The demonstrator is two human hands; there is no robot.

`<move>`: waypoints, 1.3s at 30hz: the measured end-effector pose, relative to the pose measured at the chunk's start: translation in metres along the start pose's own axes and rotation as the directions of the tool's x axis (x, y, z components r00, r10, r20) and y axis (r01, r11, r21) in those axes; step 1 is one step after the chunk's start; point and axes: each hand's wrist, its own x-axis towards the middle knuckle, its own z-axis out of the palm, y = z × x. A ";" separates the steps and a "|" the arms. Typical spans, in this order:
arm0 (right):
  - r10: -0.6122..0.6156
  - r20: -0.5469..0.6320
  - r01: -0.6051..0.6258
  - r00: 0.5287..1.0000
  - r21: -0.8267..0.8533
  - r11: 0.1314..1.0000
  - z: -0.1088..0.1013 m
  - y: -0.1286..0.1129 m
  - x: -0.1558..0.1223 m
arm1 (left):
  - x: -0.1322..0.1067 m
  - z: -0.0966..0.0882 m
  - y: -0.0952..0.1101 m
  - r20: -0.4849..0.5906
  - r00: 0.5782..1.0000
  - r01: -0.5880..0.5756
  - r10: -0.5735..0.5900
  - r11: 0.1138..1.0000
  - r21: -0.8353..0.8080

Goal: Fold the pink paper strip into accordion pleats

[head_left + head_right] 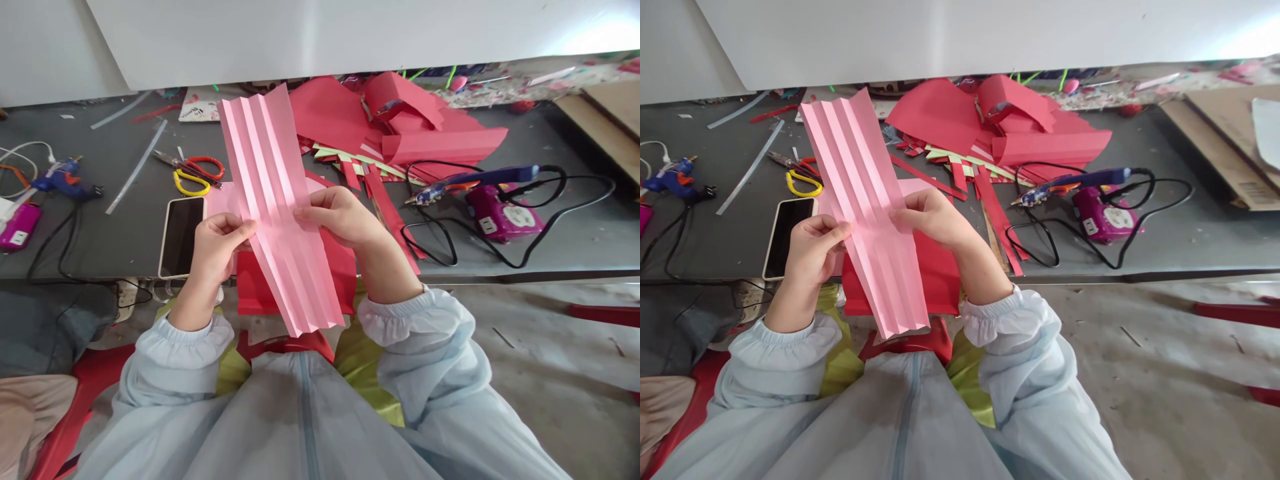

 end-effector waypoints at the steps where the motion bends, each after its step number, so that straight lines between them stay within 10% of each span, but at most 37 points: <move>1: 0.001 0.002 -0.001 1.000 0.002 1.000 0.000 0.000 0.000 | 0.000 0.000 0.000 0.001 1.000 -0.009 0.009 1.000 0.011; 13: -0.002 0.023 0.000 1.000 0.092 0.996 0.002 -0.003 0.000 | -0.004 0.005 0.007 -0.045 0.985 -0.166 0.168 0.985 0.045; 39: 0.120 0.127 -0.145 0.985 0.213 0.966 -0.004 -0.005 -0.004 | -0.001 -0.003 -0.001 -0.186 0.780 -0.583 0.597 0.802 0.129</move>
